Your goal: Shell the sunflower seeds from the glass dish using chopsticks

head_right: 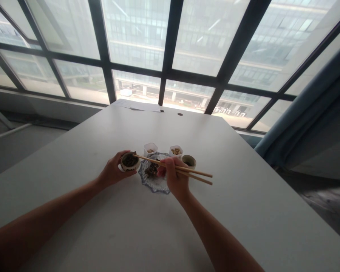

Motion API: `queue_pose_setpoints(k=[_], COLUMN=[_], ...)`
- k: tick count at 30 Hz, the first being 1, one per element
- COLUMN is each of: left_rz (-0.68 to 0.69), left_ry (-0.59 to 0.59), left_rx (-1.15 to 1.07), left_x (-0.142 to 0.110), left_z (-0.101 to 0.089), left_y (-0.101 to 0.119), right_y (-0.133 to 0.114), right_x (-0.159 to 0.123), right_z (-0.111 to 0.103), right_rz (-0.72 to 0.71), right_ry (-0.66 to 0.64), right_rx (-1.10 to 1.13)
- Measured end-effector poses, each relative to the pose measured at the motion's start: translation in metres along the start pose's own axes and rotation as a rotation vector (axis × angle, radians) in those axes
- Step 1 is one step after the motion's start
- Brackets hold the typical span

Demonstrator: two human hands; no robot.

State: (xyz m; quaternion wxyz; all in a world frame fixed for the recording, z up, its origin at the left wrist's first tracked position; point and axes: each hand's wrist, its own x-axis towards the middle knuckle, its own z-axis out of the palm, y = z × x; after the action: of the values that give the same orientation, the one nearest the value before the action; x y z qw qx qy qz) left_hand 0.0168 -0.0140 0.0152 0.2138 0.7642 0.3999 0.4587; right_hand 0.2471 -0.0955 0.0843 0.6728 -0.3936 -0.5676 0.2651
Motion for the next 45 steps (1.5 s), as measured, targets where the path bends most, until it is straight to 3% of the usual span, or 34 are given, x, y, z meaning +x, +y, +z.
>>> queue_pose_setpoints(k=[4, 9, 11, 17, 23, 30, 37, 42, 45], left_rz=[-0.008, -0.036, -0.057, -0.13, -0.156, -0.175, -0.168, -0.123, -0.02], left_ry=[-0.002, 0.003, 0.029, 0.034, 0.021, 0.008, -0.001, 0.012, 0.057], left_rx=[-0.012, 0.064, 0.133, 0.184, 0.18, 0.173, 0.176, 0.18, 0.215], left_x=[0.0, 0.002, 0.003, 0.004, 0.003, 0.005, 0.004, 0.006, 0.008], left_z=[-0.001, -0.001, 0.0, 0.0, 0.002, 0.002, 0.003, 0.002, -0.002], left_y=[0.001, 0.001, 0.0, -0.007, -0.015, -0.016, -0.021, -0.022, -0.015], right_y=[0.006, 0.004, 0.003, 0.013, 0.022, 0.019, 0.026, 0.034, 0.038], right_x=[0.0, 0.022, 0.032, 0.04, 0.036, 0.034, 0.034, 0.046, 0.057], right_z=[0.006, -0.024, -0.042, -0.073, -0.07, -0.064, -0.065, -0.075, -0.088], right_rz=[0.085, 0.101, 0.122, 0.097, -0.008, -0.104, 0.045, 0.254, 0.328], right_ry=[-0.175, 0.074, 0.081, -0.179, -0.343, -0.41, -0.321, -0.032, 0.058], right_rx=[-0.057, -0.123, -0.197, -0.421, -0.541, -0.576, -0.453, -0.211, -0.081])
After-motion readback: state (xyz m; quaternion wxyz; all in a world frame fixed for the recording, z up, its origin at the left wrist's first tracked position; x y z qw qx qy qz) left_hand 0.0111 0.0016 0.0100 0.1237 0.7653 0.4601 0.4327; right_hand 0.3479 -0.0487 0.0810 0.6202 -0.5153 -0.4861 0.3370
